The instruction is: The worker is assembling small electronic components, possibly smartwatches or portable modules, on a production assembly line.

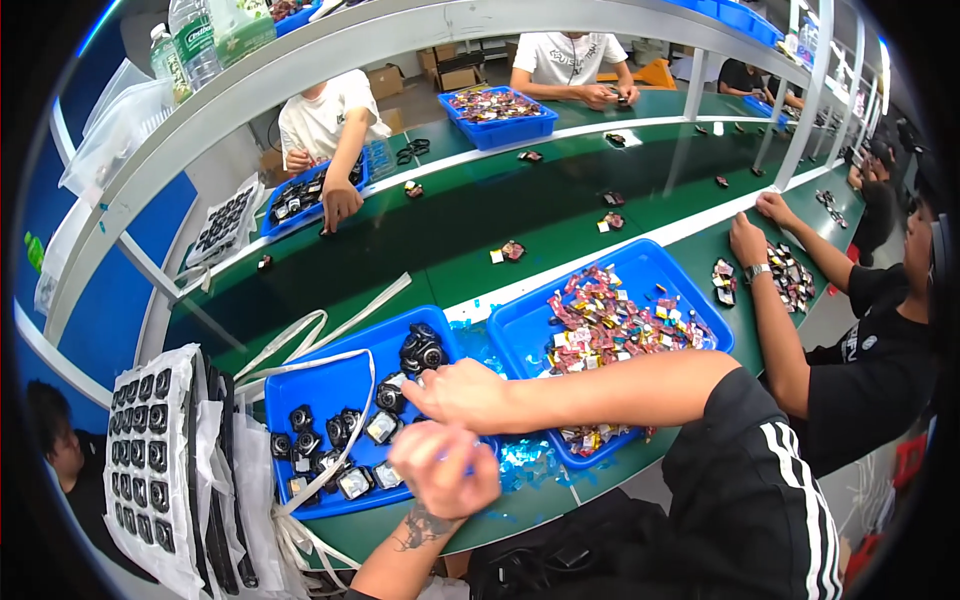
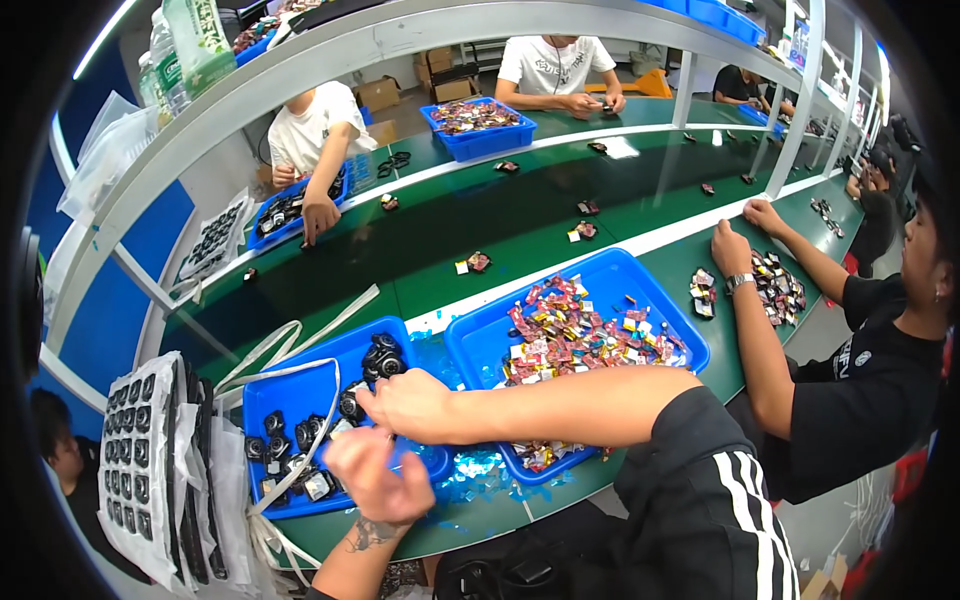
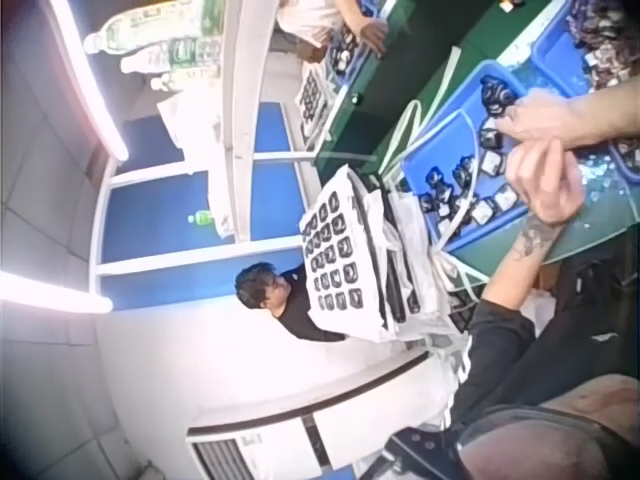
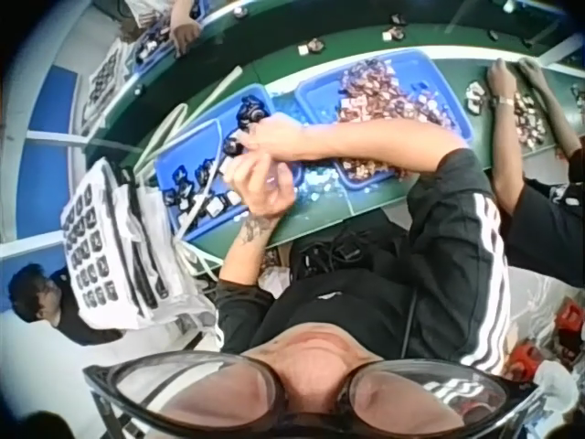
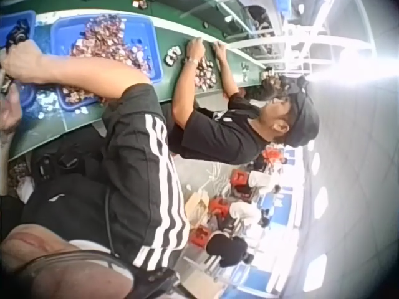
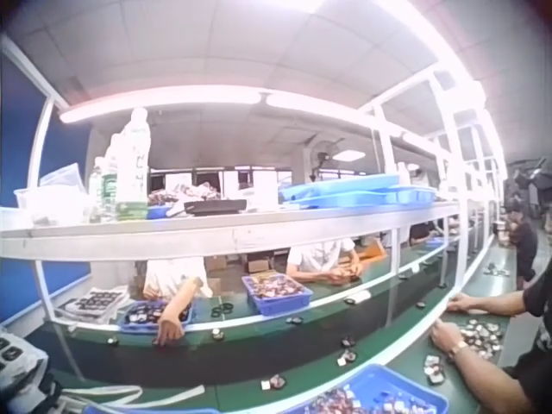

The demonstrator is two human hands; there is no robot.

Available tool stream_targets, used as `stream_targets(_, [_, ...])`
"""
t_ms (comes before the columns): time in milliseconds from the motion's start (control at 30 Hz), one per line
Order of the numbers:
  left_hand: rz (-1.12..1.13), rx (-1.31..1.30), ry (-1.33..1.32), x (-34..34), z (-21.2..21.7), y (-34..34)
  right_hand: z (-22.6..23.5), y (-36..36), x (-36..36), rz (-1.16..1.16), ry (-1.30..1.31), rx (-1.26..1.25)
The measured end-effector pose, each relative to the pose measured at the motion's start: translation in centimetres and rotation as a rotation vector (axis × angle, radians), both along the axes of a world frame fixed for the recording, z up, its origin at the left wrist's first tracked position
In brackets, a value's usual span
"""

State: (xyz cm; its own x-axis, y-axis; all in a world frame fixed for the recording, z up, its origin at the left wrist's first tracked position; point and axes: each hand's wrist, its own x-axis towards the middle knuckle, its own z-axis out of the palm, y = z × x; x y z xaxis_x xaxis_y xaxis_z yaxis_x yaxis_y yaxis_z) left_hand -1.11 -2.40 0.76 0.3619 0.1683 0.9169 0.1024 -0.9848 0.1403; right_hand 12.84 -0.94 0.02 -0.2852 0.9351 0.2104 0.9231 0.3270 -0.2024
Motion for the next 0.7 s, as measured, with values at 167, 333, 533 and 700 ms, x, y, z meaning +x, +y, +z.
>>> stream_targets(167, [0.142,-0.785,-0.225,1.0,0.5,1.5,4.0,-3.8,0.8,0.231,0.037,0.321])
stream_targets(333, [-0.43,-1.654,-0.132,1.6,-0.7,1.8,3.0,-5.9,2.2,0.172,0.035,0.276])
stream_targets(533, [-0.753,-1.984,-0.108,0.9,0.7,2.8,5.2,-5.3,5.9,0.406,0.12,0.564])
stream_targets(700, [-0.692,-1.982,-0.188,0.9,0.1,2.9,4.1,-3.9,14.4,-0.47,-0.308,-0.212])
